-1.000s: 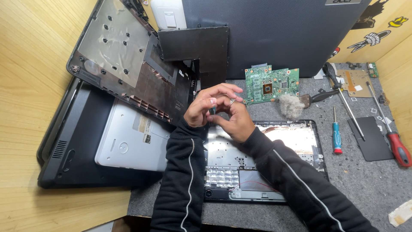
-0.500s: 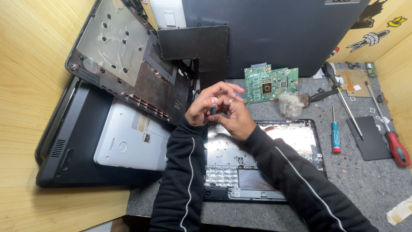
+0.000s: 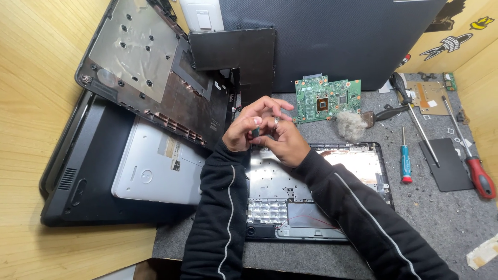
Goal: Removing internal screws from a laptop chassis using a screwdriver to disassemble the device.
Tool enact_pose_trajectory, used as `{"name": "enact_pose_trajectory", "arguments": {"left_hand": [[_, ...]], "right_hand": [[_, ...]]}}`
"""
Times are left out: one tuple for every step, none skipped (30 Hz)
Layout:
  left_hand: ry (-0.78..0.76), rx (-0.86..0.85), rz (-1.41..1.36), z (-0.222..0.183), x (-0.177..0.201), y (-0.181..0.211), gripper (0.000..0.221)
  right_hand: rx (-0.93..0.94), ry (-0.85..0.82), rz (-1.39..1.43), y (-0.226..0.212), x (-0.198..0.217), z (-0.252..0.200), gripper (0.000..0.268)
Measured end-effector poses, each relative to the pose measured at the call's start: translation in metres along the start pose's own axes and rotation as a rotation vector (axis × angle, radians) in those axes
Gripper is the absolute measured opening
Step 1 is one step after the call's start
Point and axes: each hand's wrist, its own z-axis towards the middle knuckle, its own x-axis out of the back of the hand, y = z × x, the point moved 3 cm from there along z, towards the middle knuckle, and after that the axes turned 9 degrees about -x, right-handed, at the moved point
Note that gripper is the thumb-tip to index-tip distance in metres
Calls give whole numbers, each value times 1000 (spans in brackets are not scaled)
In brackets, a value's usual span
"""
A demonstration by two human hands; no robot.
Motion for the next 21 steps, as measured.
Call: {"name": "enact_pose_trajectory", "arguments": {"left_hand": [[-1,0,-2,-1,0,-1,52],[-11,4,-1,-1,-1,-1,51],[-23,3,4,0,-1,0,50],[-26,-2,5,0,-3,2,50],[-28,2,20,0,-4,3,49],[-29,6,34,0,-5,4,49],[-27,5,35,1,-4,1,49],[-37,-9,38,1,-3,-1,48],[-45,-23,40,1,-3,-4,48],[-40,-24,40,-2,-3,-2,48],[-29,-23,28,-2,-2,0,48],[-18,-23,17,-1,-1,2,49],[-20,-23,21,-2,-1,6,49],[-3,-18,-6,-3,0,10,50],[13,-11,-36,-4,0,14,50],[10,-9,-35,-5,4,10,50],[17,-16,-28,-5,8,7,51],[23,-23,-20,-6,12,3,51],[26,-21,-21,-8,13,-2,51],[32,-24,-28,-9,14,-8,51],[37,-28,-33,-10,16,-13,50]], "right_hand": [[0,2,-1,-5,1,-1,16],[0,-34,-34,-11,1,-2,11],[5,-73,-70,-18,1,-1,6],[10,-74,-74,-15,-2,-3,6],[31,-43,-32,-13,-3,-4,17],[51,-13,10,-10,-4,-5,29],[51,-15,9,-11,-6,-5,29],[76,19,-10,-13,-7,-5,24],[99,52,-30,-15,-7,-6,20],[96,48,-31,-16,-10,-8,20],[65,14,-5,-17,-12,-8,17],[33,-20,22,-19,-15,-7,14],[37,-21,24,-20,-14,-6,14],[14,-59,-13,-19,-15,-5,8],[-11,-95,-50,-19,-15,-5,14],[-9,-93,-48,-14,-14,-4,14],[-6,-111,-57,-10,-13,-3,18],[-4,-129,-65,-6,-12,-1,22],[-7,-130,-64,-4,-11,-1,22],[0,-56,-47,-2,-8,-1,21],[9,19,-30,-1,-5,-1,35]]}}
